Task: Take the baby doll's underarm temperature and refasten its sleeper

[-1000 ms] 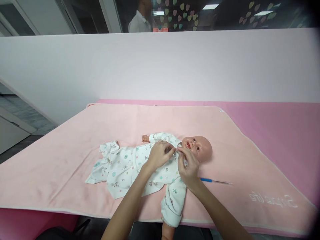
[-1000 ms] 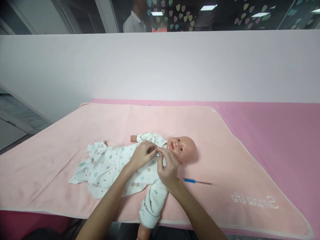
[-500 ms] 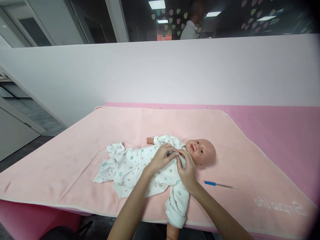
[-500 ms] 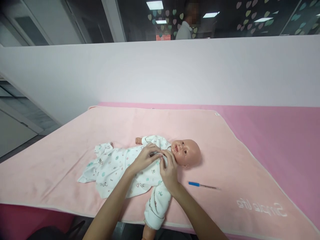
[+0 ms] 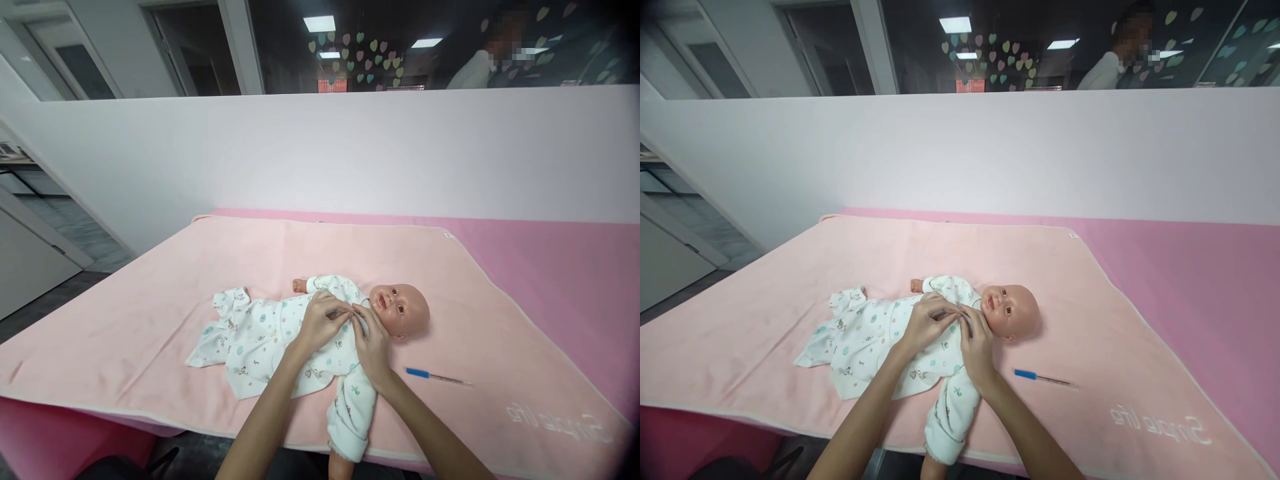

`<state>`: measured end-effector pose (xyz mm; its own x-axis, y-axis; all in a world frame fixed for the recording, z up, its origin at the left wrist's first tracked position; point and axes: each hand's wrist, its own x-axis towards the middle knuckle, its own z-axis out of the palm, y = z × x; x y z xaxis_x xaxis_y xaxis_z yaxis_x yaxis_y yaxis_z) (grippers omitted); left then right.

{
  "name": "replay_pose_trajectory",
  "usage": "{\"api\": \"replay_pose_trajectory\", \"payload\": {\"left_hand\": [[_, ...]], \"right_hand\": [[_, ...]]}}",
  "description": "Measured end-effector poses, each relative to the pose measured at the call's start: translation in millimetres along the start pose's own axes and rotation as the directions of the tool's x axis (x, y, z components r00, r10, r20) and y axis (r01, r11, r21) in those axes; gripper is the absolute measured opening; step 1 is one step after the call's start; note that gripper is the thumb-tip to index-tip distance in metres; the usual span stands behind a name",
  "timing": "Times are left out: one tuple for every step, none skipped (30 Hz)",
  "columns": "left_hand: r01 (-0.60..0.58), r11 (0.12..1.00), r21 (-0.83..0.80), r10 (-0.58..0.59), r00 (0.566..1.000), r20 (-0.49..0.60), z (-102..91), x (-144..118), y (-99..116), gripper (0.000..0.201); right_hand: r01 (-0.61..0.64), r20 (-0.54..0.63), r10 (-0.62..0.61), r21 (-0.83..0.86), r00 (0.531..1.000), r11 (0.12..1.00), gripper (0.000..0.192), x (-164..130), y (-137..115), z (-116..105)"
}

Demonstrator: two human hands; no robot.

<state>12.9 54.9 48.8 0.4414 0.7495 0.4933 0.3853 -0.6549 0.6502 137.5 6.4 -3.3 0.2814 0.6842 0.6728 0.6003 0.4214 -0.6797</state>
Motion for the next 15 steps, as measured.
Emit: {"api": "replay_pose_trajectory", "payload": {"left_hand": [[-0.001, 1.000, 0.000, 0.001, 1.000, -0.009, 0.5, -1, -1, 0.010], [-0.001, 1.000, -0.006, 0.001, 1.000, -0.020, 1.1, -2, -2, 0.009], [-0.003, 1.000, -0.018, 0.002, 0.999, -0.034, 1.8, -2, -3, 0.008], [-0.006, 0.999, -0.033, 0.004, 0.999, -0.051, 2.4, -3, -4, 0.007], [-0.009, 0.999, -0.048, 0.006, 0.998, -0.069, 3.1, -4, -6, 0.007], [-0.011, 0.998, -0.062, 0.006, 0.996, -0.087, 3.6, -5, -6, 0.006], [-0.013, 0.997, -0.075, 0.005, 0.995, -0.098, 4.0, -7, -7, 0.006], [-0.012, 0.996, -0.088, 0.003, 0.995, -0.103, 4.4, -9, -7, 0.007], [-0.009, 0.995, -0.101, -0.001, 0.995, -0.102, 4.7, -11, -7, 0.007], [-0.004, 0.994, -0.112, -0.007, 0.995, -0.102, 5.2, -13, -6, 0.008], [0.000, 0.993, -0.115, -0.012, 0.994, -0.104, 5.9, -16, -5, 0.010], [0.004, 0.995, -0.104, -0.015, 0.993, -0.113, 6.8, -20, -4, 0.011], [0.004, 0.997, -0.075, -0.014, 0.991, -0.131, 8.1, -24, -3, 0.011], [0.001, 1.000, -0.027, -0.005, 0.988, -0.154, 9.7, -28, -1, 0.011], [-0.006, 0.999, 0.034, 0.012, 0.983, -0.181, 11.4, -33, 0, 0.011]], "right_hand": [[0.009, 0.009, -0.009, 0.004, 1.000, 1.000, 0.020, 0, 0, 0], [0.016, 0.017, -0.016, 0.008, 1.000, 1.000, 0.020, 0, -1, -1], [0.021, 0.023, -0.022, 0.011, 0.999, 1.000, 0.020, 1, -1, -1], [0.026, 0.028, -0.026, 0.013, 0.999, 1.000, 0.021, 1, -1, -1], [0.028, 0.035, -0.029, 0.016, 0.999, 0.999, 0.021, 1, -1, -1], [0.028, 0.041, -0.029, 0.019, 0.999, 0.999, 0.021, 1, -1, -1], [0.025, 0.049, -0.026, 0.023, 0.998, 0.999, 0.021, 1, -1, -1], [0.020, 0.056, -0.021, 0.026, 0.998, 0.999, 0.020, 1, 0, -1], [0.017, 0.062, -0.019, 0.027, 0.998, 0.999, 0.020, 1, 0, -2], [0.020, 0.065, -0.022, 0.026, 0.998, 0.999, 0.019, 1, 1, -1], [0.030, 0.069, -0.031, 0.021, 0.997, 0.999, 0.018, 1, 2, -1], [0.046, 0.073, -0.047, 0.014, 0.996, 0.999, 0.017, 1, 3, -1], [0.064, 0.077, -0.065, 0.006, 0.995, 0.998, 0.016, 0, 4, -1], [0.079, 0.078, -0.079, -0.002, 0.994, 0.997, 0.016, 0, 5, 0], [0.085, 0.076, -0.085, -0.007, 0.994, 0.996, 0.016, -1, 5, 0]]}}
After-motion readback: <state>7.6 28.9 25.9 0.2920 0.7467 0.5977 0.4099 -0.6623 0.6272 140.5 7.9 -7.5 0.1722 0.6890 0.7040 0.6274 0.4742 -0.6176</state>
